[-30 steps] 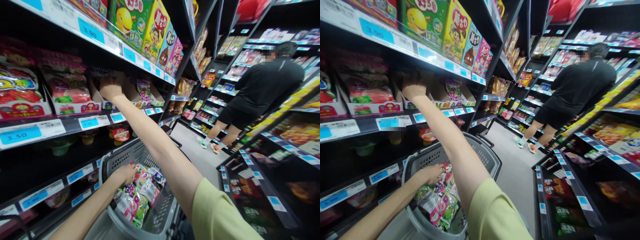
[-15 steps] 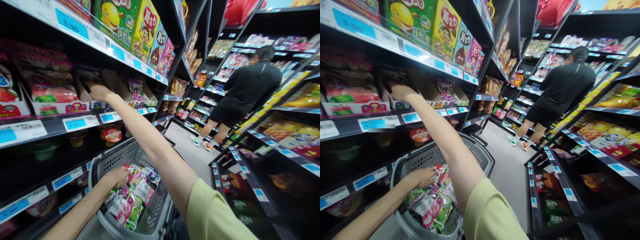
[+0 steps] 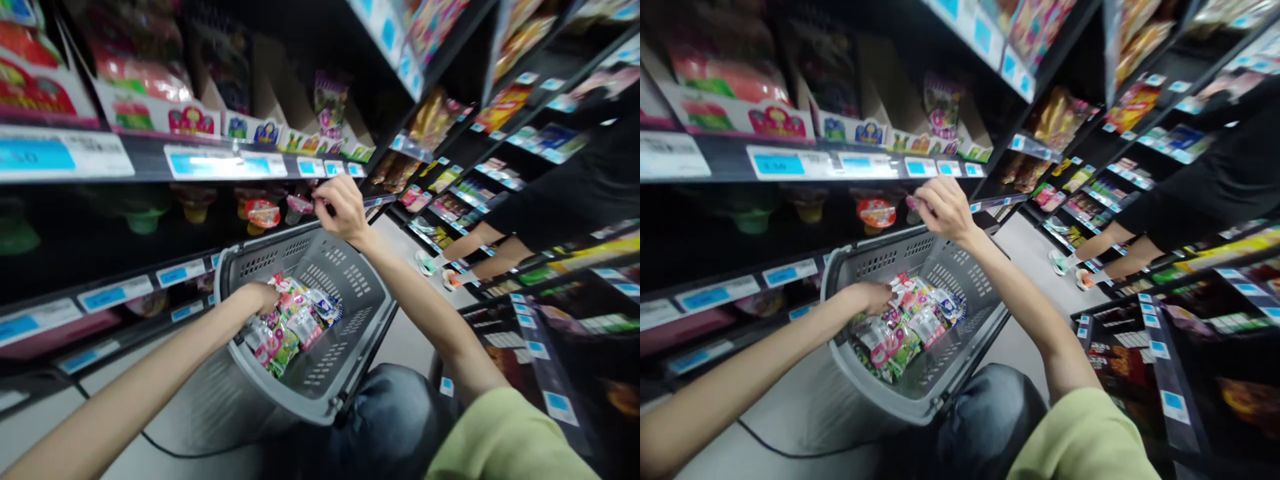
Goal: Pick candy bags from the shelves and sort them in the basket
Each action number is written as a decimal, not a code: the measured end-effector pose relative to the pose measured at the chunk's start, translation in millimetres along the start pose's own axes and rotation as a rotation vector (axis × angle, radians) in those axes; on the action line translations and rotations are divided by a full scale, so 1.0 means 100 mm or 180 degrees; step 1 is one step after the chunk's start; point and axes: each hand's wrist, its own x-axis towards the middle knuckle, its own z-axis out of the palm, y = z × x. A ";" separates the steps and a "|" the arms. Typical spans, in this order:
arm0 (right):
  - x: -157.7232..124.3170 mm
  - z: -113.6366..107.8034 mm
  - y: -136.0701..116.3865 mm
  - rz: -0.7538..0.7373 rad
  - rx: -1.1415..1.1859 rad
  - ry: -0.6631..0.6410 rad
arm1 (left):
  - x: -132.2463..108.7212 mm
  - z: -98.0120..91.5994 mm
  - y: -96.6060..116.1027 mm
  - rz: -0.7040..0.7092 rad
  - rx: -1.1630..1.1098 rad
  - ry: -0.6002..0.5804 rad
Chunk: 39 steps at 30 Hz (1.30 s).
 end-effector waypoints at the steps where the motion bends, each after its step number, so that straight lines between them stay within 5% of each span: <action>1: -0.23 0.02 -0.01 0.0098 0.0012 0.0071 | 0.00 0.00 0.01 -0.0056 0.0013 -0.0090; 4: -0.80 0.11 -0.03 0.0554 0.0240 -0.0388 | 0.00 -0.04 0.04 -0.0170 0.0035 -0.0250; 10: -1.47 0.62 0.14 0.1564 0.1115 -0.4099 | -0.01 -0.07 0.09 -0.0365 0.0086 -0.0410; 14: -1.90 1.00 0.04 0.1800 0.0956 -0.4958 | 0.00 -0.05 0.09 -0.0498 0.0102 -0.0435; 21: -2.53 1.20 -0.45 0.1917 0.0617 -0.5291 | 0.01 -0.11 0.13 -0.0604 0.0136 -0.0584; 27: -2.53 1.26 -0.19 0.2021 0.0770 -0.5370 | 0.02 -0.16 0.12 -0.0579 0.0161 -0.0634; 33: -2.55 1.23 -0.04 0.2412 0.0156 -0.5521 | -0.01 -0.19 0.11 -0.0515 0.0118 -0.0617; 39: -2.52 1.20 -0.03 0.2117 -0.0081 -0.5361 | -0.07 -0.23 0.14 -0.0516 0.0075 -0.0592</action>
